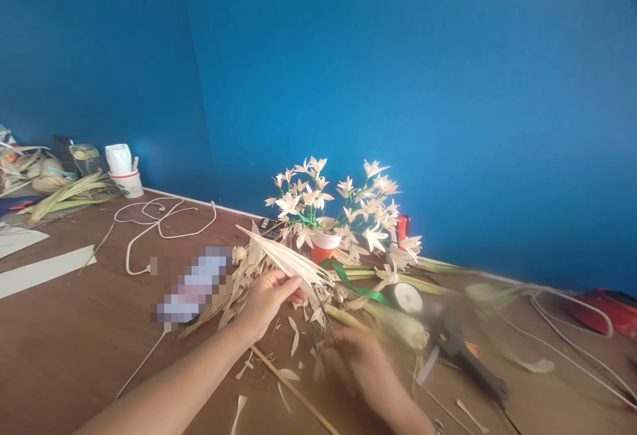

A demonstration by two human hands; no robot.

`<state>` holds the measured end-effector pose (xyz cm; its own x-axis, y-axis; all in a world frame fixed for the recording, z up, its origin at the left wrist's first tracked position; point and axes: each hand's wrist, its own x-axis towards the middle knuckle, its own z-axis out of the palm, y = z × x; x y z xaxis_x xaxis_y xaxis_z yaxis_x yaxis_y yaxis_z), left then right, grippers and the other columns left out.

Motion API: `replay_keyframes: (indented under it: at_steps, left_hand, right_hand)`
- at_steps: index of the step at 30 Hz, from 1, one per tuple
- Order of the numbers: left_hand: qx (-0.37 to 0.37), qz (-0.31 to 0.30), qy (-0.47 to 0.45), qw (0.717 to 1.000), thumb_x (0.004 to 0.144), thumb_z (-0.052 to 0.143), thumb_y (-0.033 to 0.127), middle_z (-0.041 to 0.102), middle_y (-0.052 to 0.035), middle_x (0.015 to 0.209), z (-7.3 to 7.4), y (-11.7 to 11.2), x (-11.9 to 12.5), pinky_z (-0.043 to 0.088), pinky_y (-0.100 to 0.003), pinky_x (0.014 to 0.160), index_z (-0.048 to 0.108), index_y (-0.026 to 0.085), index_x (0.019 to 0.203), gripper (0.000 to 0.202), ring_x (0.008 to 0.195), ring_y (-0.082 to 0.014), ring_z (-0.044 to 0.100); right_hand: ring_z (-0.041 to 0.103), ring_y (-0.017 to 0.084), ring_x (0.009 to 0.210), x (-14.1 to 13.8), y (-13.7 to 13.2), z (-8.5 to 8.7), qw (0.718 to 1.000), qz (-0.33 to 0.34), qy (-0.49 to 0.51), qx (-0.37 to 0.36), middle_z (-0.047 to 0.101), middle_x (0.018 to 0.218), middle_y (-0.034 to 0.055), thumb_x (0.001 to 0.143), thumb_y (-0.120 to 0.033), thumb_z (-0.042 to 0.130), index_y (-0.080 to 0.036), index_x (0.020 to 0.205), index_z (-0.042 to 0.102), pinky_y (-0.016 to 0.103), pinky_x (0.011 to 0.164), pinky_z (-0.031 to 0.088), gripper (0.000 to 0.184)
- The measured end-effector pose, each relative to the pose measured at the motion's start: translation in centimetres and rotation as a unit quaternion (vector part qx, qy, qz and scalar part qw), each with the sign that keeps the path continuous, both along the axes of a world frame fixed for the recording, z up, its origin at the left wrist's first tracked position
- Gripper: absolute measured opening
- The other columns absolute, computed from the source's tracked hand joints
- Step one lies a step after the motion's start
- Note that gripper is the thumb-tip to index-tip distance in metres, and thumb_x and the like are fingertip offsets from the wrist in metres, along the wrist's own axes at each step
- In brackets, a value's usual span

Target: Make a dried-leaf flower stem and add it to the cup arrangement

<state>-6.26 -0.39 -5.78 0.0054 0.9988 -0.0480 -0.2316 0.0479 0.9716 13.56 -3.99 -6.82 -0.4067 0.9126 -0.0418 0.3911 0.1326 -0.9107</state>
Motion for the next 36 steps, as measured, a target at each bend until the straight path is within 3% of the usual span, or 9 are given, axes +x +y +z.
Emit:
replay_keyframes:
  at_steps: [16, 20, 26, 36]
  left_hand:
    - [-0.032, -0.006, 0.005, 0.999, 0.070, 0.072, 0.036, 0.070, -0.0041, 0.065, 0.4, 0.0, 0.0, 0.051, -0.025, 0.064, 0.065, 0.013, 0.073, 0.023, 0.064, -0.0156, 0.065]
    - [-0.023, -0.014, 0.034, 0.999, 0.072, 0.069, 0.035, 0.067, -0.0030, 0.061, 0.4, 0.1, -0.3, 0.048, -0.023, 0.055, 0.065, 0.013, 0.074, 0.022, 0.059, -0.0146, 0.062]
    - [-0.006, -0.026, 0.073, 0.997, 0.073, 0.066, 0.036, 0.064, -0.0017, 0.055, 0.4, 0.4, -0.6, 0.042, -0.022, 0.048, 0.064, 0.014, 0.071, 0.022, 0.054, -0.0148, 0.059]
    - [-0.003, -0.047, 0.098, 0.994, 0.074, 0.066, 0.034, 0.064, -0.0011, 0.055, 0.3, 0.7, -1.0, 0.044, -0.023, 0.049, 0.064, 0.015, 0.069, 0.019, 0.053, -0.0147, 0.059]
  right_hand:
    - [0.059, 0.019, 0.065, -0.2, -0.1, 0.9, 1.000, 0.003, -0.020, -0.009, 0.066, 0.068, 0.0079, 0.077, -0.042, 0.060, -0.013, 0.070, 0.070, 0.029, 0.067, 0.048, 0.031]
    - [0.057, 0.018, 0.063, -0.2, -0.2, 1.2, 1.000, 0.004, -0.020, -0.015, 0.064, 0.065, 0.0064, 0.077, -0.038, 0.059, -0.013, 0.069, 0.070, 0.027, 0.064, 0.047, 0.028]
    - [0.045, 0.012, 0.050, -0.3, -0.3, 1.4, 0.999, 0.010, -0.033, -0.040, 0.054, 0.054, 0.0013, 0.074, -0.039, 0.063, -0.015, 0.063, 0.067, 0.022, 0.047, 0.037, 0.027]
    - [0.035, 0.008, 0.046, -0.3, -0.3, 2.0, 0.997, 0.034, -0.006, -0.074, 0.045, 0.050, -0.0019, 0.072, -0.044, 0.062, -0.015, 0.059, 0.064, 0.021, 0.043, 0.028, 0.032]
